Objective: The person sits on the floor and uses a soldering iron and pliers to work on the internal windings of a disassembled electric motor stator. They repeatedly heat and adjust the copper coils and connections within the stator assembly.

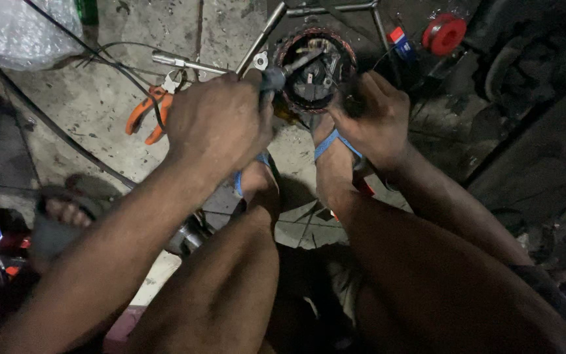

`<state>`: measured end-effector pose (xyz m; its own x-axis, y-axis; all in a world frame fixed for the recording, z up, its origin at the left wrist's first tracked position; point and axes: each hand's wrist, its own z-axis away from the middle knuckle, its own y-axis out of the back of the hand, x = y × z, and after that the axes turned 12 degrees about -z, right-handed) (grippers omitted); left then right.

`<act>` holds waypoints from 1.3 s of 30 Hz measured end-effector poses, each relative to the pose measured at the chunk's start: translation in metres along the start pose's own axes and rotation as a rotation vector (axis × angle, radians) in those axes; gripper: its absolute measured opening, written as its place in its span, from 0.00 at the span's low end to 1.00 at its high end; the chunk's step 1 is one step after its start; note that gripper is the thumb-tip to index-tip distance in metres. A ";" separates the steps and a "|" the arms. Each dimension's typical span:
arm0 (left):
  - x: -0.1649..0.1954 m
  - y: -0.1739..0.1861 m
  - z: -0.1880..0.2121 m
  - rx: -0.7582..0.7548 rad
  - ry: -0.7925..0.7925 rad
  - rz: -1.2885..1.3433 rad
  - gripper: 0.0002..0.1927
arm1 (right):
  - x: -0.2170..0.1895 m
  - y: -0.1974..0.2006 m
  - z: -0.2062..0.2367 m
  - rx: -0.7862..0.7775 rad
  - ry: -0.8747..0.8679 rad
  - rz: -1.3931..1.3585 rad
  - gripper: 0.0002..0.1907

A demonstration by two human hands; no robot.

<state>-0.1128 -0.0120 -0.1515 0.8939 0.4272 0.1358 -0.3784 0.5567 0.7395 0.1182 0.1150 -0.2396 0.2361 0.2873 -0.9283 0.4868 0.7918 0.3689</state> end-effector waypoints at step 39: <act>0.017 -0.021 0.001 0.315 0.013 -0.113 0.21 | 0.013 -0.001 -0.018 0.030 0.164 0.365 0.11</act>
<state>-0.0895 -0.0171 -0.1637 0.9222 0.3853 0.0343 -0.1823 0.3546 0.9171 0.1054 0.1278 -0.2529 0.2622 0.6307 -0.7304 0.4209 0.6063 0.6747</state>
